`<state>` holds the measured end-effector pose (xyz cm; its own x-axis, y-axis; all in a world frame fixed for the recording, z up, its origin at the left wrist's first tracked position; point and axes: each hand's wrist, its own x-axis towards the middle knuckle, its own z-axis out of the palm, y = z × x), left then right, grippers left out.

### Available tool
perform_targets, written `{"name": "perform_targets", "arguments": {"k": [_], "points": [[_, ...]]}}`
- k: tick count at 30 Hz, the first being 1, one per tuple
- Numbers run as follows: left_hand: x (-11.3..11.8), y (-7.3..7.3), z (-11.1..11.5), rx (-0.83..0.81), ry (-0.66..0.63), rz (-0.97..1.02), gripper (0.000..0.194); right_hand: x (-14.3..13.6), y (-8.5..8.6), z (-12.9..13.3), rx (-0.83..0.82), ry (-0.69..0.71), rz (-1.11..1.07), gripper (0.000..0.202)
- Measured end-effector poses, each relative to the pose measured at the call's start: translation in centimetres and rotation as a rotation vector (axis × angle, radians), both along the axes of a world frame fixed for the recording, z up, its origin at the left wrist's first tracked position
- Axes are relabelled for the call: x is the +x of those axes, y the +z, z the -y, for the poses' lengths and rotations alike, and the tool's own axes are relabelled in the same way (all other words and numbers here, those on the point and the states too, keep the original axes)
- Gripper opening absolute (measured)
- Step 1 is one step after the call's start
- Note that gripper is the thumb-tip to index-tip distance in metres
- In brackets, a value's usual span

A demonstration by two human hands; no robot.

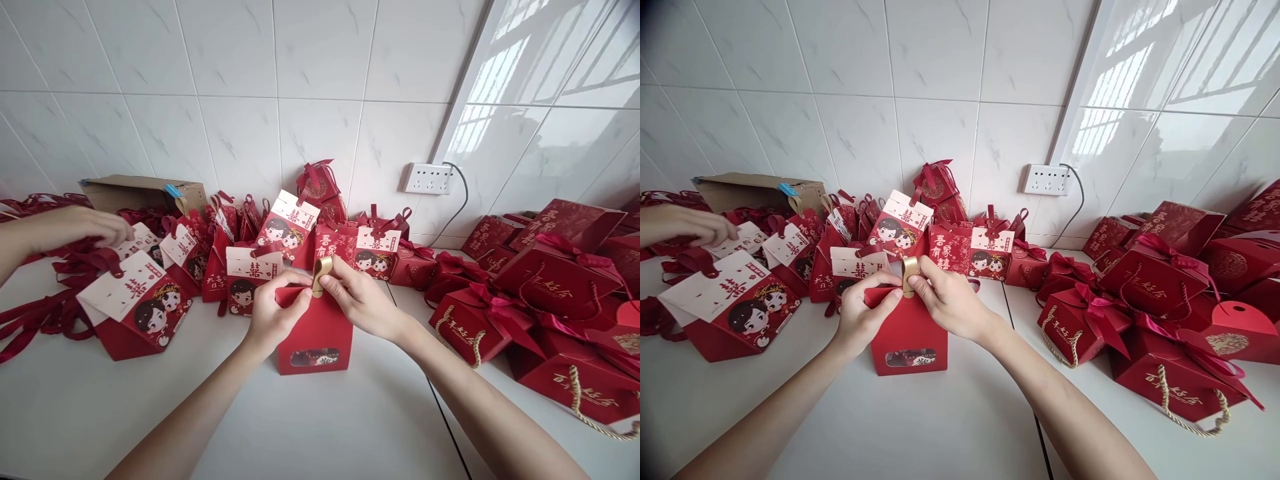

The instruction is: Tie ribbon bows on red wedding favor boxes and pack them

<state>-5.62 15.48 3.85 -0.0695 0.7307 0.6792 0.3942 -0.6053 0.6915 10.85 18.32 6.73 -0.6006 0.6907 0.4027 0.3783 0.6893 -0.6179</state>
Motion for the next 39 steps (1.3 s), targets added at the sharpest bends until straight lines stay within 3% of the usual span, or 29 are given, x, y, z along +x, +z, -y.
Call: {"name": "perform_targets", "arguments": {"k": [19, 26, 39], "points": [[-0.11, -0.07, -0.09, 0.005, 0.001, -0.016, 0.009, -0.12, 0.06, 0.01, 0.041, -0.062, 0.016, 0.022], [-0.04, -0.02, -0.14, -0.011, -0.008, 0.005, 0.008, 0.37, 0.38, 0.15, -0.042, 0.057, 0.007, 0.005], [-0.04, -0.23, -0.23, 0.005, -0.008, 0.000, 0.009, 0.32, 0.39, 0.15, -0.016, 0.061, 0.021, 0.004]]}}
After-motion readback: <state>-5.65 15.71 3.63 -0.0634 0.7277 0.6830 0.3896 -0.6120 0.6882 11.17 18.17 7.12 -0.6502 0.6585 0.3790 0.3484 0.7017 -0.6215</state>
